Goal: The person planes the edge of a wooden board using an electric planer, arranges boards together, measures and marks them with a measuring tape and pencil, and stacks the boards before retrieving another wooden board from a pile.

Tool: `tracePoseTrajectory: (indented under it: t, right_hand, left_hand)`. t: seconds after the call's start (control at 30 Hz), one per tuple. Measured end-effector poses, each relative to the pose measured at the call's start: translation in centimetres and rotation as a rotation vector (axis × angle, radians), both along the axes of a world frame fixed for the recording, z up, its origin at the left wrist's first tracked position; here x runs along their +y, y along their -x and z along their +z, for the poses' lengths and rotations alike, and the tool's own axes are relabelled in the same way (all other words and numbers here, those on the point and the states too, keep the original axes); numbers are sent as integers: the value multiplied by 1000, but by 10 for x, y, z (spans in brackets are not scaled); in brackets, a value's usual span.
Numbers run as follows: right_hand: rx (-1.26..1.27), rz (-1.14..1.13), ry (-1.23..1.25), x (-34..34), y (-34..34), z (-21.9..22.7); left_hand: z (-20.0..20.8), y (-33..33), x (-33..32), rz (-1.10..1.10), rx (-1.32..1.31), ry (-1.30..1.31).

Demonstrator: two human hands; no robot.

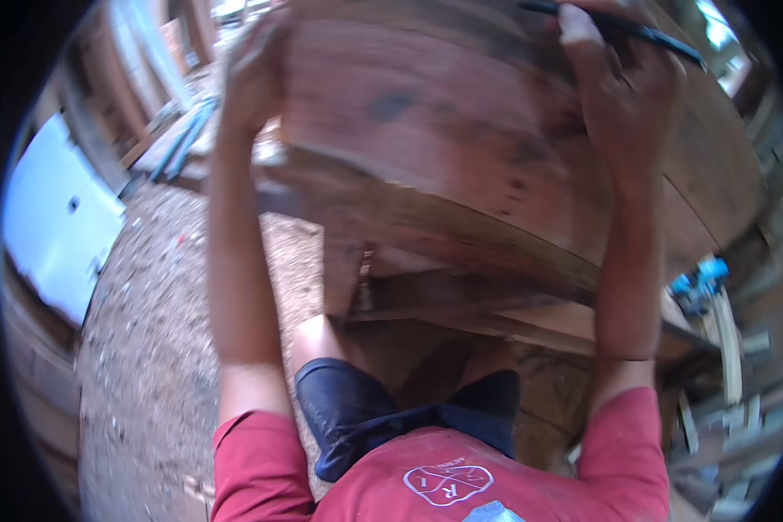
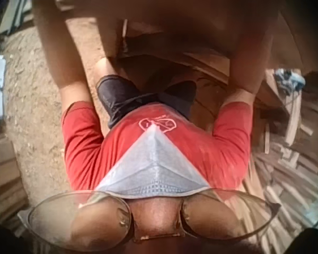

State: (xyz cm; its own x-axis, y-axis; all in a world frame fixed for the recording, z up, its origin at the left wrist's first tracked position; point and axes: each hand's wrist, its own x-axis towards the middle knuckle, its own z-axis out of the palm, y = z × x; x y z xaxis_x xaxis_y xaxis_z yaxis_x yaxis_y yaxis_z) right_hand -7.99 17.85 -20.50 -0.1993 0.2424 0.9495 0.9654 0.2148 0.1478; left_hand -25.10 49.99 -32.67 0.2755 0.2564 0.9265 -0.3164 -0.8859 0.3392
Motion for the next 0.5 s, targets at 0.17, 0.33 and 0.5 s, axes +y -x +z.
tracePoseTrajectory:
  t: [0.17,0.33,0.5]
  right_hand:
    - [273,-102,94,-139,-58,-28]
    - [10,-259,361,-160,-69,-40]
    - [74,-301,139,-186,-79,1]
  left_hand:
    - [7,-22,-33,-561,-228,625]
    - [10,-10,-26,-564,-210,663]
    - [10,-17,-36,-479,-233,701]
